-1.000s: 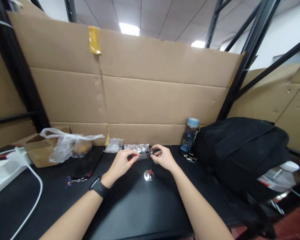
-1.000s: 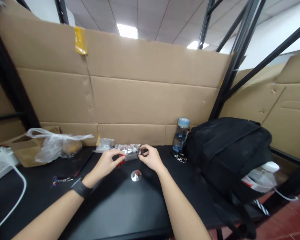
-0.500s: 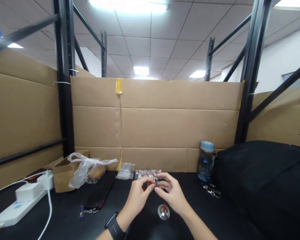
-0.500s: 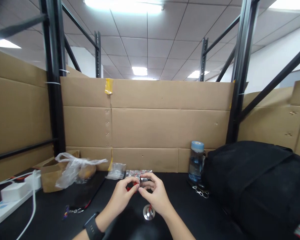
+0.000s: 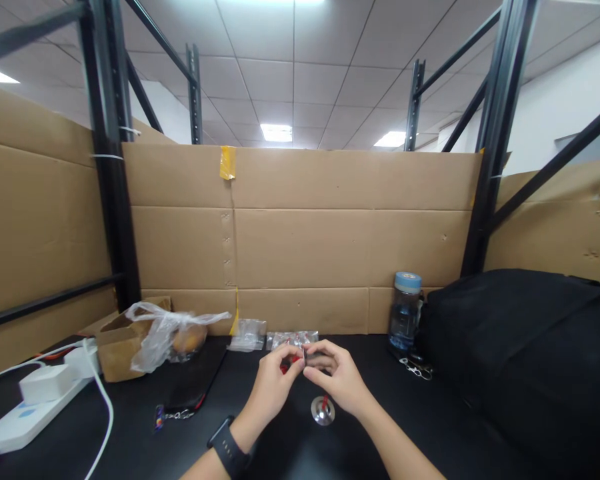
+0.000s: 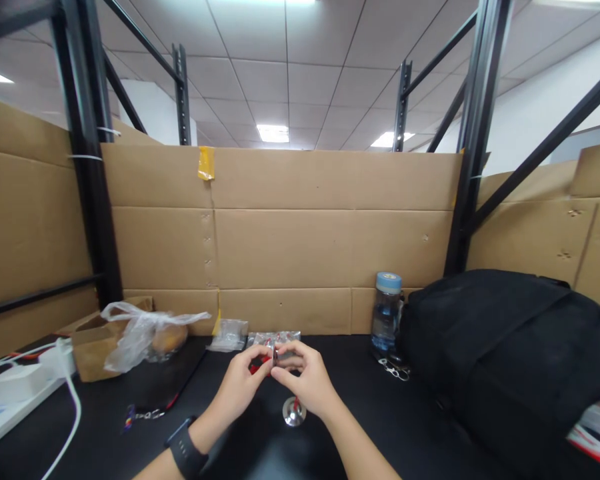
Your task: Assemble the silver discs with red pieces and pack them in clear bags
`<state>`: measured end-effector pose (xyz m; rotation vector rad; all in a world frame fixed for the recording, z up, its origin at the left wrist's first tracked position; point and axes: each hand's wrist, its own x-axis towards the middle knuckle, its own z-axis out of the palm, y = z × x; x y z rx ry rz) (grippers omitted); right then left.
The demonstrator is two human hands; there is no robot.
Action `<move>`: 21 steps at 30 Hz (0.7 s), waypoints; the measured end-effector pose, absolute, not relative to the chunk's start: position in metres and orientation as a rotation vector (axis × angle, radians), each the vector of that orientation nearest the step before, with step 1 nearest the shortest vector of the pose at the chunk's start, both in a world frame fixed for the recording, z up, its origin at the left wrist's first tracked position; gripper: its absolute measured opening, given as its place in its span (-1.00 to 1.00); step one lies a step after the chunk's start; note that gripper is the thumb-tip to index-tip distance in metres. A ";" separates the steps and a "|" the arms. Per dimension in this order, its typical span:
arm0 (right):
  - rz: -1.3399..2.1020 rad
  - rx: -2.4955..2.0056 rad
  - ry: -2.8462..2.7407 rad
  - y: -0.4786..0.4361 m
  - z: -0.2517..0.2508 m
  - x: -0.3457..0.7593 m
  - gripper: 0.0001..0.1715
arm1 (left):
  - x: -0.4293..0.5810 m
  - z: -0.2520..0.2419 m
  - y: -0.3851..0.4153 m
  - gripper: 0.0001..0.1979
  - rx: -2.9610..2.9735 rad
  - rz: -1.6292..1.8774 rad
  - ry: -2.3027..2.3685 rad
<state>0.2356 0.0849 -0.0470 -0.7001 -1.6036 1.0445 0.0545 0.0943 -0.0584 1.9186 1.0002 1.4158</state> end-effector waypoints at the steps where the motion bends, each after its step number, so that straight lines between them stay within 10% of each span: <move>1: 1.049 -0.704 -1.602 0.086 -0.048 0.235 -0.55 | 0.054 -0.057 0.093 -0.87 1.960 1.426 1.037; 21: 1.038 -0.779 -1.629 0.097 -0.058 0.237 -0.58 | 0.053 -0.065 0.098 -0.86 1.845 1.383 1.058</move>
